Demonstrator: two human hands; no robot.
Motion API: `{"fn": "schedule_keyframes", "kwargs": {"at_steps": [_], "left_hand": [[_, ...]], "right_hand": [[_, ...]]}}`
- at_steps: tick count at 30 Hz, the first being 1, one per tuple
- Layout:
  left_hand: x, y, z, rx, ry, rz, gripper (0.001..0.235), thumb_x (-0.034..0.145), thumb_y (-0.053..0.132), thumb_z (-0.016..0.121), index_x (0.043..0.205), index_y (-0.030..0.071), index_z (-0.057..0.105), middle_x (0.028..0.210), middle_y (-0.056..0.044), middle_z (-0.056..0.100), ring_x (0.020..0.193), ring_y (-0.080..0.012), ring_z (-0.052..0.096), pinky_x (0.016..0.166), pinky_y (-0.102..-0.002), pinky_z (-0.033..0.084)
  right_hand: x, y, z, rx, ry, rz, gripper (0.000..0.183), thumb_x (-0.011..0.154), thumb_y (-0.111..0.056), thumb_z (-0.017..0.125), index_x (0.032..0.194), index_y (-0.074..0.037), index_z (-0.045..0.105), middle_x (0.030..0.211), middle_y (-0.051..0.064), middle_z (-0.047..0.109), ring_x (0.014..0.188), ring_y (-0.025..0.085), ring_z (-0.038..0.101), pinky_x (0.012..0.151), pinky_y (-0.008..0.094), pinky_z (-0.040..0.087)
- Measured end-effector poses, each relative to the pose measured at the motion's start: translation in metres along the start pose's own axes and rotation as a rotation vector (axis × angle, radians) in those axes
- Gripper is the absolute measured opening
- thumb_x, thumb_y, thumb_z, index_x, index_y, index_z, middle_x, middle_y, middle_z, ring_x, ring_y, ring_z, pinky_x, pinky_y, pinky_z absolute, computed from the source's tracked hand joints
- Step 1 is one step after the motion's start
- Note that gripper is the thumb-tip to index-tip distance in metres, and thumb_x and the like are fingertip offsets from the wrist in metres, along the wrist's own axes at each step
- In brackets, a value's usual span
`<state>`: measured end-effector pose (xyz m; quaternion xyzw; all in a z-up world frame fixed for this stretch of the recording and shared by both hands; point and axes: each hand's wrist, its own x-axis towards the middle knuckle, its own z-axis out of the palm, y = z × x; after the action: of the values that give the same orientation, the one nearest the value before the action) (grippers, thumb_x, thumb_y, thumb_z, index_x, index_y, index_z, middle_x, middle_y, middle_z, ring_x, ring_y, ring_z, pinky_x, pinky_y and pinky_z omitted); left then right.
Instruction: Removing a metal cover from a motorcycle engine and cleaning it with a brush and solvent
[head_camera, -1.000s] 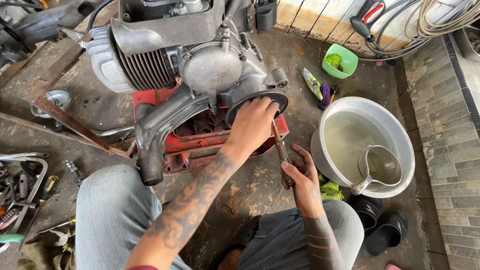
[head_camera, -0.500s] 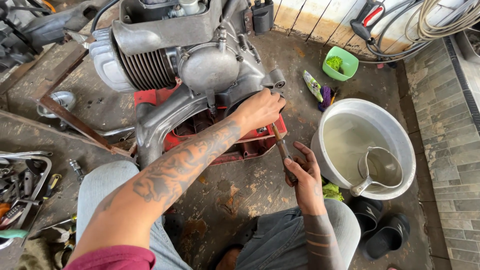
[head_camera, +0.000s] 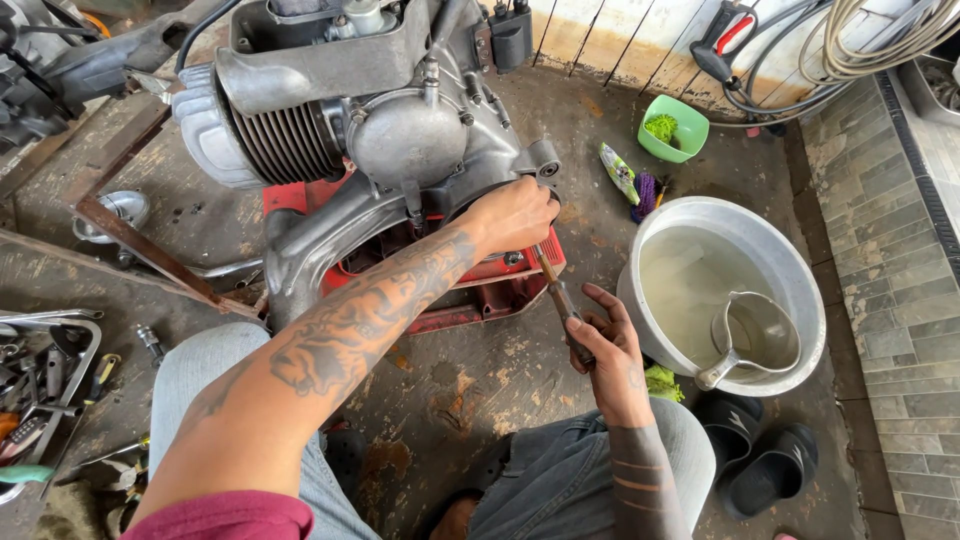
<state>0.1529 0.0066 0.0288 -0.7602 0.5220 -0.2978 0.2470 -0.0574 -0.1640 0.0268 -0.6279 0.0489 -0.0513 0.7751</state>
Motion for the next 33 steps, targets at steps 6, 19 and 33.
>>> {"fn": "schedule_keyframes", "kwargs": {"at_steps": [6,19,33], "left_hand": [[-0.008,0.004,-0.014,-0.037,0.123,-0.110,0.014,0.087,0.010,0.058,0.083,0.019,0.069,0.084,-0.001,0.060,0.074,-0.0225,0.060,0.063,-0.040,0.044],[-0.169,0.024,-0.078,-1.054,-0.123,-0.896,0.011,0.091,0.021,0.065,0.099,0.017,0.071,0.096,-0.007,0.072,0.091,-0.0341,0.073,0.074,-0.046,0.060],[-0.192,0.069,0.020,-0.902,-0.315,-0.804,0.012,0.088,0.015,0.068,0.088,0.010,0.079,0.092,-0.008,0.072,0.085,-0.0335,0.072,0.074,-0.045,0.061]], "right_hand": [[0.001,0.000,-0.008,-0.003,-0.024,-0.006,0.058,0.088,-0.001,0.068,0.142,0.004,0.047,0.074,0.014,0.056,0.061,0.021,0.053,0.042,0.027,0.031],[-0.006,-0.023,-0.003,0.065,-0.067,-0.017,0.059,0.088,-0.007,0.064,0.144,0.002,0.048,0.078,0.015,0.054,0.060,0.017,0.050,0.043,0.024,0.036],[0.005,-0.003,-0.020,0.082,-0.082,0.013,0.055,0.093,-0.014,0.056,0.146,-0.002,0.046,0.072,0.020,0.053,0.046,0.017,0.041,0.045,0.029,0.033]]}}
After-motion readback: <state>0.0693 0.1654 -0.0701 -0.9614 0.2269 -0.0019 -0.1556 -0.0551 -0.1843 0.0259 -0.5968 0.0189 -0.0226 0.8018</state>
